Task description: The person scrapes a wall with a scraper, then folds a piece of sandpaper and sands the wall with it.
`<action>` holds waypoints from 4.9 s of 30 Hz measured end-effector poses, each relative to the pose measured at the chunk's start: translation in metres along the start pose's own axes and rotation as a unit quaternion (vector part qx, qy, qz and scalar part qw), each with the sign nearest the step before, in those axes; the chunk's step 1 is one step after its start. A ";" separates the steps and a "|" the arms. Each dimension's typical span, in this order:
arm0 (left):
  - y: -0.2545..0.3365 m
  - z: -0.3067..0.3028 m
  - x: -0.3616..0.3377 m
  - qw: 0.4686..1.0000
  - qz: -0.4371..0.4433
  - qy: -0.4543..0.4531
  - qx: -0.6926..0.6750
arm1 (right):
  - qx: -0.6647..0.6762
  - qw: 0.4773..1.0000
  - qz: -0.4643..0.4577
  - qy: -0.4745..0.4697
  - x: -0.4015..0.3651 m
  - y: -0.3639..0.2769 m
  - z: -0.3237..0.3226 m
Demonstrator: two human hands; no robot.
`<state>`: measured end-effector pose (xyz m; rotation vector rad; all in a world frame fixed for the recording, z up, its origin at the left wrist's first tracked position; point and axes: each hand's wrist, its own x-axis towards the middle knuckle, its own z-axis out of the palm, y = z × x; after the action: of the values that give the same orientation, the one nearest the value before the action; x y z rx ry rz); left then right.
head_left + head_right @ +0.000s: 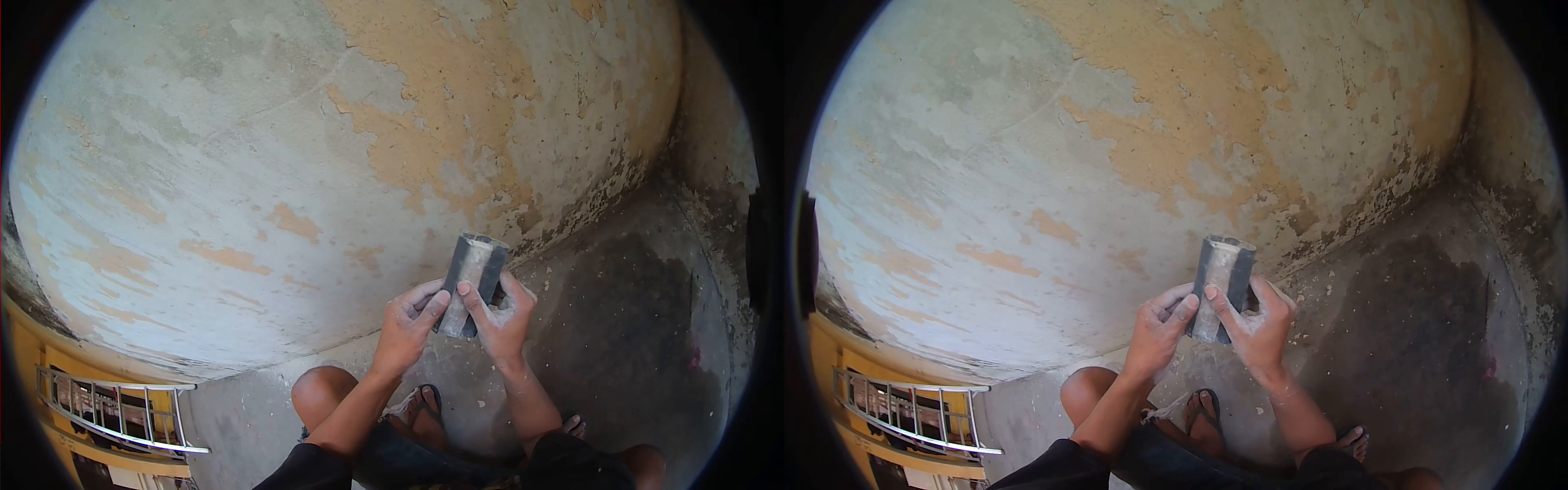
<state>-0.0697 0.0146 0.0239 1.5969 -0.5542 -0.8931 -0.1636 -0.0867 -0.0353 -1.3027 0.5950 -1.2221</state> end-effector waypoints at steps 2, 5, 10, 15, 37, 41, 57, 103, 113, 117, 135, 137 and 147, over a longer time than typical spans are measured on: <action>0.004 0.005 -0.002 0.996 0.066 0.023 0.061 | -0.023 1.000 -0.020 0.004 -0.001 -0.001 0.003; -0.002 0.005 -0.001 0.990 0.093 0.052 0.092 | -0.009 0.999 -0.038 -0.001 -0.004 -0.007 0.005; 0.003 0.006 -0.002 0.987 0.116 0.072 0.082 | 0.070 0.984 0.139 -0.086 -0.004 0.006 -0.009; 0.000 0.009 -0.004 0.989 0.115 0.075 0.052 | 0.240 0.949 0.154 -0.131 0.010 0.009 -0.009; 0.039 -0.028 -0.010 0.990 -0.060 -0.087 0.088 | 0.098 0.992 0.062 -0.051 -0.012 -0.012 0.004; 0.035 -0.042 -0.015 0.983 -0.073 -0.083 0.147 | 0.081 0.995 0.018 -0.063 -0.017 -0.007 0.008; 0.027 -0.045 -0.018 0.983 -0.088 -0.024 0.160 | 0.047 0.976 0.111 -0.179 -0.015 0.017 0.022; -0.008 -0.035 0.069 0.596 0.454 0.327 0.575 | -0.174 0.967 -0.182 0.051 0.011 0.146 0.019; -0.023 -0.064 0.078 0.568 0.358 0.298 0.679 | -0.207 0.950 -0.196 0.127 0.033 0.138 0.035; -0.026 -0.069 0.086 0.538 0.377 0.304 0.690 | -0.162 0.959 -0.208 0.107 0.026 0.162 0.031; -0.027 -0.068 0.086 0.565 0.362 0.299 0.678 | -0.193 0.956 -0.193 0.105 0.043 0.134 0.026; -0.028 -0.067 0.087 0.559 0.368 0.302 0.679 | -0.189 0.954 -0.211 0.102 0.026 0.165 0.017; -0.028 -0.068 0.087 0.559 0.350 0.302 0.689 | -0.188 0.957 -0.203 0.091 0.033 0.151 0.025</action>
<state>0.0332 -0.0044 -0.0214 2.4591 -1.3923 1.0849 -0.0812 -0.1332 -0.1601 -1.7014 0.7408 -1.6334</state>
